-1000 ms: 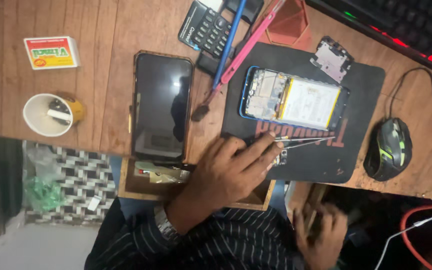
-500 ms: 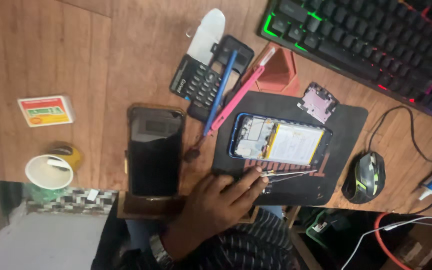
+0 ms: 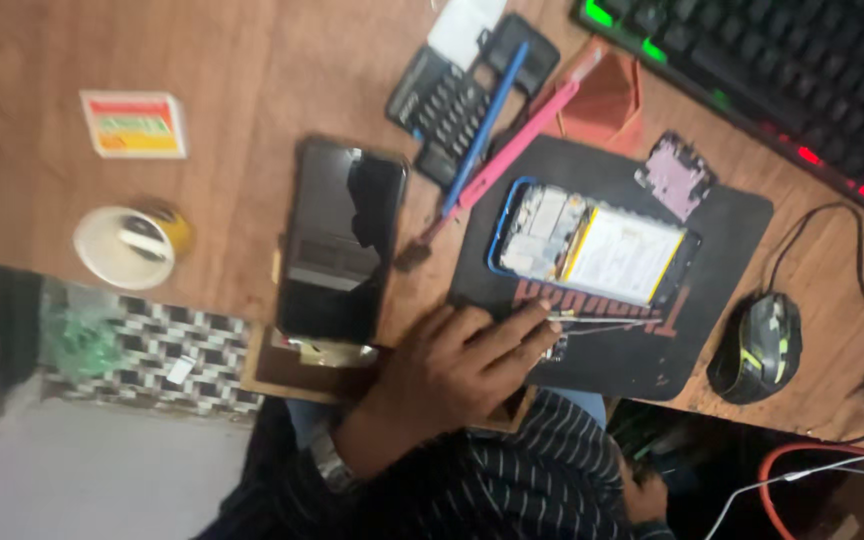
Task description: The person uses tweezers to remove a small component from a smartphone motherboard and then places it on the work surface. The motherboard is held steady with the other hand while the tweezers are used for precise extraction.
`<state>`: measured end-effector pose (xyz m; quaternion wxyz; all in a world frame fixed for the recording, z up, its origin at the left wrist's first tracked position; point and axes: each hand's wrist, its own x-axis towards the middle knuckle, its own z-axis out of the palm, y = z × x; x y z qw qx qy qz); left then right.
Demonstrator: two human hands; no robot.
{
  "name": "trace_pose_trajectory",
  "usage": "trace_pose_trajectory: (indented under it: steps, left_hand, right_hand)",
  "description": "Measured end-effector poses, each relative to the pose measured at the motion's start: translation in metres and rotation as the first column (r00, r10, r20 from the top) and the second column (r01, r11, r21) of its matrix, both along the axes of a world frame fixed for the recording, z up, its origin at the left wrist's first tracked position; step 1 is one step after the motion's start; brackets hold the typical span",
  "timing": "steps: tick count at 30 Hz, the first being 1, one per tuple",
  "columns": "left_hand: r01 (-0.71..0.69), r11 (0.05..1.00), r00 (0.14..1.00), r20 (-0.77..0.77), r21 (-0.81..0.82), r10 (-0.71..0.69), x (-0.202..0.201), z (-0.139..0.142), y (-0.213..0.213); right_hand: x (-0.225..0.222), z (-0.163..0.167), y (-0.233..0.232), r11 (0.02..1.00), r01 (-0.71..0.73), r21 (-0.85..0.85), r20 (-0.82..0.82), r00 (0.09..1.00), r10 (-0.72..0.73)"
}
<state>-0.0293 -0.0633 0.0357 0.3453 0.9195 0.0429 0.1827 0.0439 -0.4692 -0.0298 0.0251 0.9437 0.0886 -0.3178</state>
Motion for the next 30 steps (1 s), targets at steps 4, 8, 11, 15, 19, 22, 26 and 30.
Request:
trace_pose_trajectory:
  steps: [4,8,11,15,19,22,26,30]
  left_hand:
    - [0.006,0.999,0.999,0.043,0.049,-0.008,0.001,-0.006,0.003]
    - [-0.011,0.998,0.998,0.070,0.069,0.006,0.004,-0.011,0.007]
    - [0.007,0.997,0.995,0.095,0.076,-0.015,0.008,-0.017,0.012]
    - [0.000,0.990,0.991,0.129,0.143,-0.019,0.009,-0.018,0.018]
    - [-0.015,0.996,0.990,0.142,0.090,0.002,0.011,-0.015,0.023]
    - [-0.029,0.998,0.988,0.152,0.052,0.021,0.011,-0.014,0.023]
    - [-0.042,0.998,0.988,0.152,0.041,0.035,0.011,-0.016,0.023]
    - [-0.039,0.998,0.988,0.154,0.044,0.032,0.010,-0.015,0.024]
  right_hand:
    - [0.000,-0.012,-0.019,0.982,0.010,0.188,0.141,0.989,-0.037]
    - [0.002,-0.021,-0.028,0.975,-0.042,0.218,0.148,0.989,0.010]
    - [0.009,-0.017,-0.015,0.970,-0.183,0.159,0.241,0.960,0.142]
    - [0.033,0.008,0.032,0.957,-0.287,-0.035,0.330,0.901,0.283]
    - [0.046,0.053,0.079,0.866,-0.443,0.231,0.508,0.814,0.281]
    - [0.050,0.088,0.102,0.681,-0.643,0.350,0.693,0.667,0.273]
    - [0.066,0.103,0.150,0.492,-0.766,0.414,0.782,0.576,0.238]
    - [0.087,0.092,0.210,0.346,-0.863,0.368,0.844,0.466,0.265]
